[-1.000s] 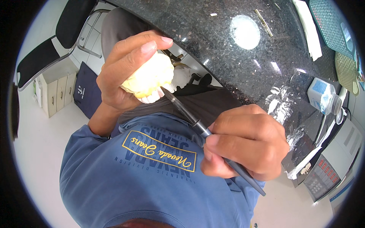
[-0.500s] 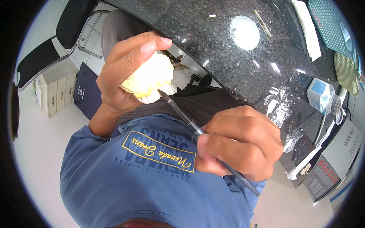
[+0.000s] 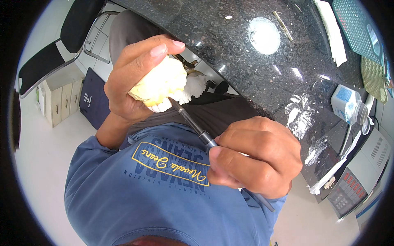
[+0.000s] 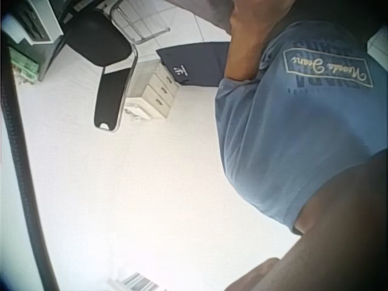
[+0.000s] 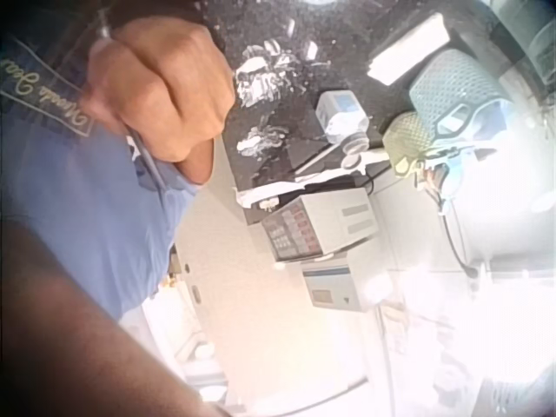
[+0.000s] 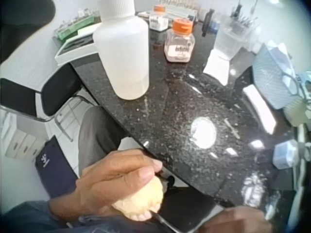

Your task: The person applies a liquid to the teeth of a dental cast using a brush and fits the upper and lower components of the cast together.

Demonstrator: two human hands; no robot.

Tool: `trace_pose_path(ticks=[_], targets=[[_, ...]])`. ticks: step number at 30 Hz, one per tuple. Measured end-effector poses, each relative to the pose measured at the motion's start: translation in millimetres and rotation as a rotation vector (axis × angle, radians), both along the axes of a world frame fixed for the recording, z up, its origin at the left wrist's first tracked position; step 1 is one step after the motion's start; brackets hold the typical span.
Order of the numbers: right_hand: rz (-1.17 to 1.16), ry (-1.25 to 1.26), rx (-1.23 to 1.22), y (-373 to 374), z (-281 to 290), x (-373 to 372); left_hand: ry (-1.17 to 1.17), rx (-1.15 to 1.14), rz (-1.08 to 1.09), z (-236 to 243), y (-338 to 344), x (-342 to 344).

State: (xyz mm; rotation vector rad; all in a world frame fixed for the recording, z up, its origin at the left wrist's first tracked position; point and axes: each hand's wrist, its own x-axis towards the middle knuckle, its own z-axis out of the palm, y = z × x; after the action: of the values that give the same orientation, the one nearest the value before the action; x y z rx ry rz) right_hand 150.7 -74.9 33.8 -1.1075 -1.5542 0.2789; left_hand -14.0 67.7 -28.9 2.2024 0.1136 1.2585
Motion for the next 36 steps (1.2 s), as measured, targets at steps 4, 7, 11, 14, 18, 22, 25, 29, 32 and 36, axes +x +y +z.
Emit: trace_pose_path(ticks=[4,7,11,14,18,22,25,29,32,36], targets=[[-0.034,-0.002,0.033,-2,0,0,0.01,-0.006,-0.008,2,0,-1],[-0.024,0.004,0.035,-2,-1,0,0.011,-0.029,-0.009,2,-1,-1],[0.023,0.006,0.045,-1,-3,2,0.008,-0.013,-0.006,0,0,-1],[0.017,-0.009,0.022,-4,-1,1,-0.002,-0.005,-0.017,0,1,0],[0.027,0.185,-0.026,-6,1,6,-0.034,-0.014,-0.015,-5,1,1],[0.092,0.266,-0.105,-8,2,13,-0.037,-0.026,-0.009,-8,-2,1],[0.073,0.242,-0.13,-5,5,9,-0.059,-0.103,0.0,-7,-8,4],[0.045,0.214,-0.144,-4,5,6,-0.079,-0.093,0.023,-9,-7,6],[0.025,0.204,-0.146,-3,5,5,-0.084,-0.083,0.02,-9,-6,6],[0.073,0.177,-0.155,-3,4,9,-0.085,-0.086,0.021,-9,-6,6]])
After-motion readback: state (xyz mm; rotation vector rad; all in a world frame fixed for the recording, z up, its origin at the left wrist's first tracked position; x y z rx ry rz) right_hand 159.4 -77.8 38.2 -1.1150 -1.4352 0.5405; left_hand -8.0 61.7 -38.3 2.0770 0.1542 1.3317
